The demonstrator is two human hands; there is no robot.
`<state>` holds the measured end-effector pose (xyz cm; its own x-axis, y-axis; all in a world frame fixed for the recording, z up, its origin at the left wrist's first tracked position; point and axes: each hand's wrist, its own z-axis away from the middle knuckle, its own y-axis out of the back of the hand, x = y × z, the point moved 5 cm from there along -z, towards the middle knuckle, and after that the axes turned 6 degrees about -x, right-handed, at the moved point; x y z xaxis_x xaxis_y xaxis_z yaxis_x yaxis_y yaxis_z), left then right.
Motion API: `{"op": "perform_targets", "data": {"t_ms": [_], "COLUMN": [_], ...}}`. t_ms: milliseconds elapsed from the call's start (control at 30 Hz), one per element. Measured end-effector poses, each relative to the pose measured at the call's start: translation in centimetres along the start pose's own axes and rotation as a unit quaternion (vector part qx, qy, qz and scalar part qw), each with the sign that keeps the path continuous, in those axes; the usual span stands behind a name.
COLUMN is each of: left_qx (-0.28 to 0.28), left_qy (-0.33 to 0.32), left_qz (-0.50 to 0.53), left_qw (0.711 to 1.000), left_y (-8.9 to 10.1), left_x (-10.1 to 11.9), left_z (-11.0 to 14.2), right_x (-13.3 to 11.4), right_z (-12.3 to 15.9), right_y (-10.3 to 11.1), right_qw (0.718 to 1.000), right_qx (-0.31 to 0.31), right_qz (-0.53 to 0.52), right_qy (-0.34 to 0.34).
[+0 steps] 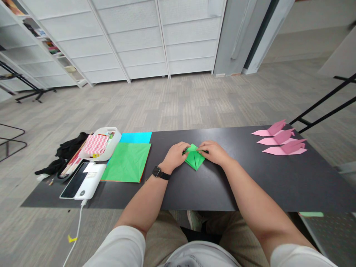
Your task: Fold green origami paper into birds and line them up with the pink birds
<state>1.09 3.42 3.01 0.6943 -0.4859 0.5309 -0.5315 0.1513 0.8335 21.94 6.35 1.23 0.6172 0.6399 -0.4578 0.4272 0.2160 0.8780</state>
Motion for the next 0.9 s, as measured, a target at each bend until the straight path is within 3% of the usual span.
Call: {"op": "perform_targets", "data": {"t_ms": [333,600,900], "left_qx": [0.002,0.006,0.061], "left_qy": [0.011,0.028,0.015], "left_qz": [-0.017,0.041,0.095], "left_qw": [1.0,0.999,0.994], "left_y": [0.0,0.3,0.2], "left_x": [0.3,1.3,1.3], "left_z": [0.1,0.2,0.5], "right_x": [-0.6,-0.5,-0.2], "right_z": [0.1,0.2,0.2], "right_y": [0.4,1.0,0.9], "right_qw": [0.999,0.996,0.994], "right_qx": [-0.013,-0.01,-0.023], "right_qz": [0.036,0.064,0.066], "right_qy": [-0.014,-0.064,-0.085]}}
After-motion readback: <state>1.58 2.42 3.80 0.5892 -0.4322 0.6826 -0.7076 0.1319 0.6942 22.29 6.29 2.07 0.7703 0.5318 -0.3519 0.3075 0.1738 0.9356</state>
